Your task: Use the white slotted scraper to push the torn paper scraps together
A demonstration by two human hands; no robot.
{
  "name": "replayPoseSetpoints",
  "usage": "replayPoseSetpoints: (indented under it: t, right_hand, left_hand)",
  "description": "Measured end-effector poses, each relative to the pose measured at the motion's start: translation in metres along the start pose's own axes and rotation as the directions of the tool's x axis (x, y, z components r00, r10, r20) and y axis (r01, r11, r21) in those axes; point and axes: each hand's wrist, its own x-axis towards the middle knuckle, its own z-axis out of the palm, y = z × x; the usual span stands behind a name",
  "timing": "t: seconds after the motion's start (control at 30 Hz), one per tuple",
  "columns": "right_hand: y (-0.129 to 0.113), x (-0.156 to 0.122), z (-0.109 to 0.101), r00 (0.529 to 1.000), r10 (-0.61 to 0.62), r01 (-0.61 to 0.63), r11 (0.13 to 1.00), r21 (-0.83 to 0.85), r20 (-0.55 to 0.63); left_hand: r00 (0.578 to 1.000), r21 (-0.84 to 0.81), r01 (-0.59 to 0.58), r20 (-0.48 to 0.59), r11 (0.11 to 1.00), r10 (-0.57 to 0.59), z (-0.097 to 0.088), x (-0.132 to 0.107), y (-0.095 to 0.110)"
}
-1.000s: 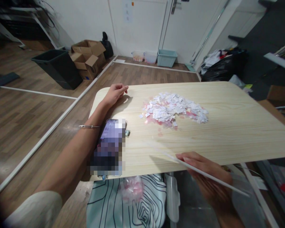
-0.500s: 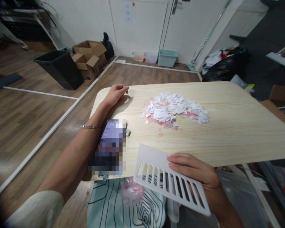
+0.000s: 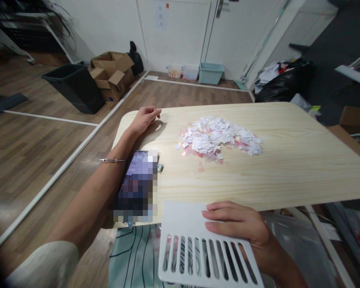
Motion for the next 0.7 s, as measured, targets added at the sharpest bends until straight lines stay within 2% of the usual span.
replayPoseSetpoints:
  t: [0.1, 0.7]
  right_hand:
    - [-0.009, -0.001, 0.006, 0.997, 0.067, -0.066, 0.997, 0.039, -0.024]
    - [-0.019, 0.002, 0.013, 0.997, 0.079, -0.079, 0.984, 0.161, 0.004]
  left_hand:
    - [1.000, 0.009, 0.007, -0.004, 1.000, -0.007, 0.000, 0.000, 0.001]
    - [1.000, 0.006, 0.003, -0.005, 1.000, -0.003, 0.001, -0.002, 0.002]
